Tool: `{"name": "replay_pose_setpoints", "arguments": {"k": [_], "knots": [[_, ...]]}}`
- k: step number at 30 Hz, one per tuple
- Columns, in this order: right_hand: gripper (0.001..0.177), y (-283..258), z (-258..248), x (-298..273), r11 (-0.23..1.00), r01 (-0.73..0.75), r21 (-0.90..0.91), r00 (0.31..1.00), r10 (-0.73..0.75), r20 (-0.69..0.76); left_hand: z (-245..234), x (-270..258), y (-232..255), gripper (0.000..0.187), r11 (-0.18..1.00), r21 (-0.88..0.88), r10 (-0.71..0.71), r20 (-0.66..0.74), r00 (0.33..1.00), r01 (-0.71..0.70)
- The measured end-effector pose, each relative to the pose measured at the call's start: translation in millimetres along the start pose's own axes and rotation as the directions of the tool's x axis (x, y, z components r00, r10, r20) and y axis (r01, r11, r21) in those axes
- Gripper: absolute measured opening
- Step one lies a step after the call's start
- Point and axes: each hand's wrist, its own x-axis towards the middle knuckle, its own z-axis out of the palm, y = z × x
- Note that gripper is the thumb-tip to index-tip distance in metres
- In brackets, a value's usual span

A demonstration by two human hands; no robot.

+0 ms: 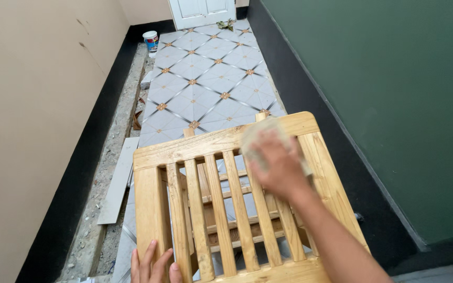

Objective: The person sands the surface of a wooden slatted stool using a sanding block. They systematically rub the block along the top frame and the vertical slats of the stool, moving from one side to the other to smooth the wood.

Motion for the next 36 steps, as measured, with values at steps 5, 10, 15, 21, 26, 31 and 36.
{"name": "replay_pose_setpoints", "arguments": {"k": [5,10,15,21,26,31,36], "knots": [[0.055,-24,-2,-40,0.941,0.338,-0.015,0.928,-0.330,0.173,-1,7,1,0.028,0.999,-0.039,0.016,-0.032,0.999,-0.017],[0.054,30,-41,-29,0.957,-0.289,-0.033,0.956,0.287,-0.060,-7,9,5,0.029,1.000,-0.029,-0.010,-0.021,1.000,0.009],[0.054,10,-5,-94,0.945,0.291,-0.152,0.955,-0.276,0.112,11,-2,-9,0.029,1.000,-0.013,0.024,-0.039,0.999,-0.024],[0.052,61,-29,-83,0.992,-0.080,-0.093,0.997,0.077,-0.025,2,-6,-7,0.031,0.999,-0.035,-0.006,-0.012,1.000,0.006],[0.049,32,-7,-111,0.965,0.130,-0.227,0.992,-0.127,0.029,18,6,-5,0.028,0.999,-0.002,0.046,-0.144,0.989,-0.047],[0.057,25,0,-163,0.879,0.476,-0.030,0.877,-0.477,-0.055,4,2,-2,0.028,1.000,-0.025,-0.007,-0.031,0.999,0.006],[0.054,63,-15,-152,0.998,-0.041,-0.042,0.976,0.031,-0.218,1,0,1,0.028,0.999,-0.033,-0.023,-0.025,0.999,0.022]]}}
